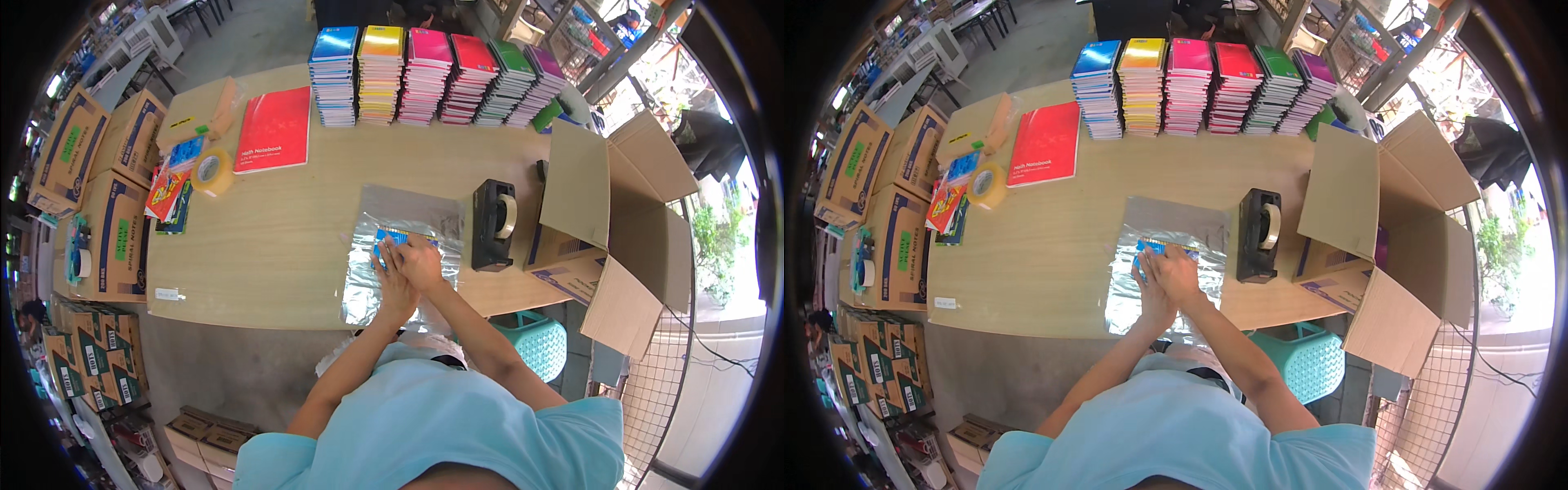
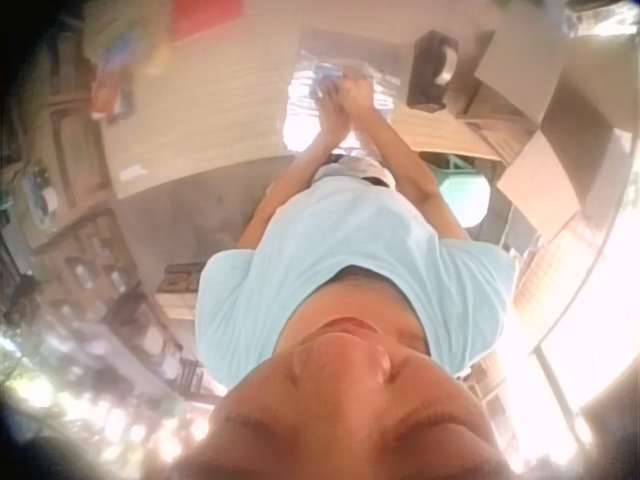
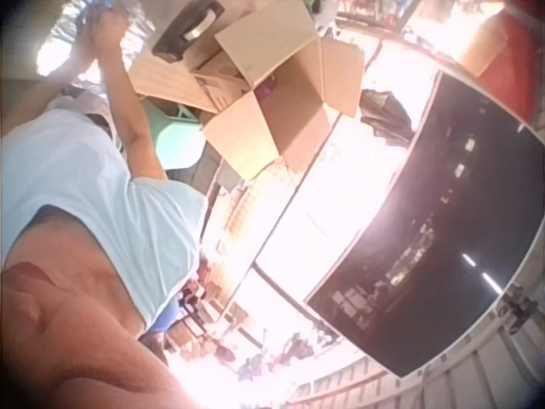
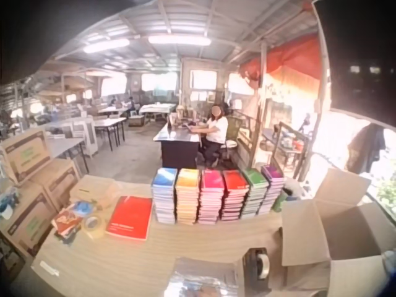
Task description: The person places stacks of notebooks into silver foil pouches, seals the pouches using adhesive tape from a dispenser, and places the sealed pouches into a cardboard box.
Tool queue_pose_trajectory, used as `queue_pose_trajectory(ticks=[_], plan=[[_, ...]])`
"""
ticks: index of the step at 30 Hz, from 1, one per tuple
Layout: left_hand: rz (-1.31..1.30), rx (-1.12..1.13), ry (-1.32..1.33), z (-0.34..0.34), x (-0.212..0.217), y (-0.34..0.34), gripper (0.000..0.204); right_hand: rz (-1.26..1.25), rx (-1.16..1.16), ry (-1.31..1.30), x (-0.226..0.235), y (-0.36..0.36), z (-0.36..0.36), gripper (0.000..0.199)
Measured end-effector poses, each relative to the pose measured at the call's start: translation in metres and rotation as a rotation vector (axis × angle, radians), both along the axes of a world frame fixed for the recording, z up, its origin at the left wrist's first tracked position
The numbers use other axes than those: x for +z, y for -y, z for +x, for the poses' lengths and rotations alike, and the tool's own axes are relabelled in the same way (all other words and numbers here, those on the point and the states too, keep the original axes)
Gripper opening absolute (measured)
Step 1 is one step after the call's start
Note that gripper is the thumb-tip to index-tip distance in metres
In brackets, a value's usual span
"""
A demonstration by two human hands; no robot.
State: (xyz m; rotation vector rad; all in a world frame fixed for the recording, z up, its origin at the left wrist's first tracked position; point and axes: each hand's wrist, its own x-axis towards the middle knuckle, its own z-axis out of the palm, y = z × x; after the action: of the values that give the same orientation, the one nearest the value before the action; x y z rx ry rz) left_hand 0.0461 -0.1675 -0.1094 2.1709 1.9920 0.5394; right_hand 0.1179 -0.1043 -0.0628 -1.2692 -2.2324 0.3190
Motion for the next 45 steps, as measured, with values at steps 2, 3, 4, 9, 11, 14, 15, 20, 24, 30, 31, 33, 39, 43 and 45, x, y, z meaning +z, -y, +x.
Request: queue_pose_trajectory(ticks=[2, 3, 4, 9, 11, 14, 15, 20, 24, 30, 31, 33, 39, 43, 45], plan=[[-0.016, 0.005, -0.026, 0.000, -0.001, 0.000, 0.074, 0.007, 0.003, 0.011, 0.000, 0.002, -0.003, 0.014], [-0.019, 0.007, 0.011, 0.000, -0.001, 0.000, 0.076, 0.017, 0.003, 0.018, -0.001, 0.003, -0.002, 0.016], [-0.022, 0.010, 0.048, 0.001, 0.000, 0.000, 0.077, 0.018, -0.002, 0.021, -0.003, 0.003, 0.000, 0.016], [0.012, 0.044, 0.175, -0.004, 0.004, 0.005, 0.083, -0.051, 0.104, 0.108, 0.008, 0.012, 0.012, 0.018], [-0.005, 0.043, 0.154, -0.022, 0.005, 0.022, 0.087, -0.098, 0.127, 0.165, 0.018, 0.022, 0.008, 0.030], [-0.172, -0.066, -0.002, -0.069, 0.051, 0.039, 0.066, -0.103, 0.113, 0.239, 0.015, 0.031, 0.020, 0.053], [0.022, 0.017, -0.015, -0.082, 0.057, 0.028, 0.055, -0.064, 0.134, 0.258, 0.011, 0.036, 0.019, 0.062], [0.321, -0.229, -0.129, -0.128, 0.074, -0.050, 0.045, -0.030, 0.114, 0.265, -0.001, 0.044, 0.008, 0.057], [0.287, -0.094, -0.045, -0.142, 0.067, -0.028, 0.048, 0.023, 0.072, 0.207, -0.014, 0.039, 0.017, 0.058], [0.112, -0.177, 0.265, -0.055, 0.050, 0.009, 0.065, 0.102, 0.075, 0.175, -0.018, 0.044, 0.013, 0.054], [0.038, -0.131, 0.213, -0.051, 0.042, 0.007, 0.070, 0.107, 0.056, 0.167, -0.017, 0.043, 0.012, 0.046], [0.013, -0.167, 0.079, -0.055, 0.039, 0.008, 0.077, 0.103, 0.038, 0.180, -0.014, 0.044, 0.014, 0.048], [-0.038, -0.214, -0.033, -0.055, 0.044, 0.010, 0.081, 0.036, -0.028, 0.180, -0.012, 0.058, 0.053, 0.051], [-0.048, -0.235, -0.115, -0.055, 0.041, 0.009, 0.082, -0.054, 0.039, 0.190, 0.000, 0.059, 0.073, 0.049], [-0.034, -0.237, -0.020, -0.054, 0.043, 0.009, 0.083, 0.149, -0.127, -0.203, 0.005, 0.047, 0.120, 0.047]])
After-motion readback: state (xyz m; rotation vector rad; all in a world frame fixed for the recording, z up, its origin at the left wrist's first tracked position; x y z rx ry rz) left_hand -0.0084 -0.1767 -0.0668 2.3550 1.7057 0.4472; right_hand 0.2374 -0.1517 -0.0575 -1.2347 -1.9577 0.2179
